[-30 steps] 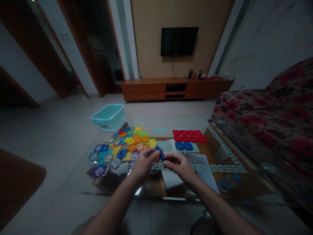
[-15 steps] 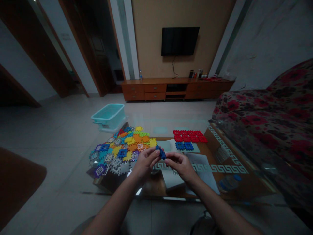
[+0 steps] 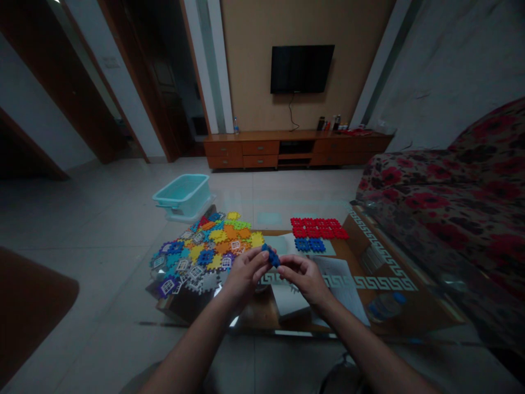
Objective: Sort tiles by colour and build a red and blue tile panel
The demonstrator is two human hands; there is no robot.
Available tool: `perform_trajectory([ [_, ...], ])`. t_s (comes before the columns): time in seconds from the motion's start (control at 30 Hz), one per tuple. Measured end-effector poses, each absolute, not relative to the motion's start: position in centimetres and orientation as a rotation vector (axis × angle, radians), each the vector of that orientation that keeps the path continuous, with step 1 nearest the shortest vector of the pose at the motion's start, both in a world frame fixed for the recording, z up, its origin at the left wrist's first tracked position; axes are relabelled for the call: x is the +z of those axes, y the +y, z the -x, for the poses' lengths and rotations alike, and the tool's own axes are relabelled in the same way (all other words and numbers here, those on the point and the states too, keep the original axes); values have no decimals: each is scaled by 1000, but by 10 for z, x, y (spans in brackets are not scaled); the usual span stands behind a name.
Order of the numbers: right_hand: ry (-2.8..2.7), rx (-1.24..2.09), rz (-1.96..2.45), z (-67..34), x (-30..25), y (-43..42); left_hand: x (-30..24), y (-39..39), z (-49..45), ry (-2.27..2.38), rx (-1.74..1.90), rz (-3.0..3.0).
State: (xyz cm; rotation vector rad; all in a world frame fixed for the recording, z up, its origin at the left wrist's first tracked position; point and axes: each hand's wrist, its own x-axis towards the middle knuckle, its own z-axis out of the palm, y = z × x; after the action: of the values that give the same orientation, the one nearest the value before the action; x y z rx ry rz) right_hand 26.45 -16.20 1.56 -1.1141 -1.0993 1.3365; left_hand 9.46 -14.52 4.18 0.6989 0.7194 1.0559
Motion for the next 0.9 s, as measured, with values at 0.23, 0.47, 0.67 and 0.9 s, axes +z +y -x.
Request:
perform_trajectory([
  [0.23,-1104,1259,1121,-265,9,-161,39,-144,-97,722,1069,-654],
  [0.47,-1096,1266,1141,-268,10,-160,41,-145,-98,739,1054,-611],
  [0.67,-1072,1158,1213,-273,3,-155,43,-140,-92,772,1016,-605],
  [0.9,-1039,710,1472,-323,1,-137,51,-134,-86,858,1065,-597],
])
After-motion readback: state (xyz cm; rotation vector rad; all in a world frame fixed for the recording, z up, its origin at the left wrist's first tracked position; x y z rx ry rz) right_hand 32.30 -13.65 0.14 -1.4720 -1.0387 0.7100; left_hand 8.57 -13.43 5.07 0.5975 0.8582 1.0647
